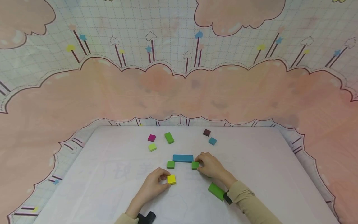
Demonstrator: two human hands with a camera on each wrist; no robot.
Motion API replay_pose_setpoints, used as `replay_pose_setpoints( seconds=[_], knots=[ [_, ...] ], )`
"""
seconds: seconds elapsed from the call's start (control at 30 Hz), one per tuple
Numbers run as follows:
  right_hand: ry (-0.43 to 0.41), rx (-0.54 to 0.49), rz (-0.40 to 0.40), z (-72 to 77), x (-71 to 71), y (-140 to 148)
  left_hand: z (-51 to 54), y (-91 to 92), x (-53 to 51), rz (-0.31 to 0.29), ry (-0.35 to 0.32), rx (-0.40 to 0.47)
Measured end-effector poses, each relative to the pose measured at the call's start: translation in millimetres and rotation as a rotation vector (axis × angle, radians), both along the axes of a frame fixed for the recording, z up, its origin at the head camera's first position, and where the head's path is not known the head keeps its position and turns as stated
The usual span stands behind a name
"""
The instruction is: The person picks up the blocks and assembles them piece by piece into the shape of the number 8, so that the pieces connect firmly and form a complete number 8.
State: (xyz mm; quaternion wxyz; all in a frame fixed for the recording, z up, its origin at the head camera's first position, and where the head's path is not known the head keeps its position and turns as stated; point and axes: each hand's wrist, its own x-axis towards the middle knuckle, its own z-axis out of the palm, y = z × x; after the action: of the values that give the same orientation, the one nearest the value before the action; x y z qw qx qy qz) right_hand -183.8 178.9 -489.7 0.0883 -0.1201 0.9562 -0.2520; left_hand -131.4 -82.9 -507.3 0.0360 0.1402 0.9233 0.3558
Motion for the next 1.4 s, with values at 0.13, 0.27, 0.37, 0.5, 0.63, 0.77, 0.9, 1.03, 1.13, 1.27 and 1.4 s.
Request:
replay_pose_setpoints(
  seconds=[0.13, 0.27, 0.37, 0.5, 0.63, 0.77, 0.9, 1.03, 1.13, 1.27, 1.4],
  knots=[
    [-0.011, -0.006, -0.012, 0.6, 0.2, -1, 0.4, 0.9, -1.8, 0.006, -0.008, 0.014],
    [-0.01, -0.007, -0.013, 1.2, 0.5, -2, 0.1, 1.8, -3.7, 0.016, -0.011, 0.023],
    [-0.007, -0.008, -0.012, 0.9, 0.2, -2, 0.0, 2.6, -4.8, 0.024, -0.007, 0.027],
    [0.001, -0.012, -0.006, 0.2, -0.1, 0, 1.0, 3.5, -6.1, 0.045, -0.017, 0.03],
    [0.006, -0.014, 0.0, 0.4, 0.1, 0, 1.3, 4.6, -7.8, 0.064, -0.014, 0.03],
    [0.008, -0.014, 0.003, 0.5, -0.1, 0, 2.5, 5.9, -9.1, 0.069, 0.003, 0.021],
    [0.007, -0.016, 0.002, 0.9, 0.3, 0, 4.5, 7.1, -10.2, 0.071, 0.005, 0.008],
    [0.006, -0.022, 0.003, 1.1, 0.9, 1, 5.2, 7.7, -12.2, 0.077, -0.005, -0.009],
    [0.002, -0.023, 0.004, 0.9, 0.8, 1, 5.0, 8.1, -13.8, 0.076, -0.01, -0.019],
    [0.004, -0.015, 0.013, 0.6, -0.5, 1, 5.3, 9.2, -15.3, 0.077, -0.002, -0.027],
    [0.023, -0.003, 0.031, 0.1, -2.1, 1, 5.6, 10.3, -16.7, 0.081, 0.002, -0.034]
  ],
)
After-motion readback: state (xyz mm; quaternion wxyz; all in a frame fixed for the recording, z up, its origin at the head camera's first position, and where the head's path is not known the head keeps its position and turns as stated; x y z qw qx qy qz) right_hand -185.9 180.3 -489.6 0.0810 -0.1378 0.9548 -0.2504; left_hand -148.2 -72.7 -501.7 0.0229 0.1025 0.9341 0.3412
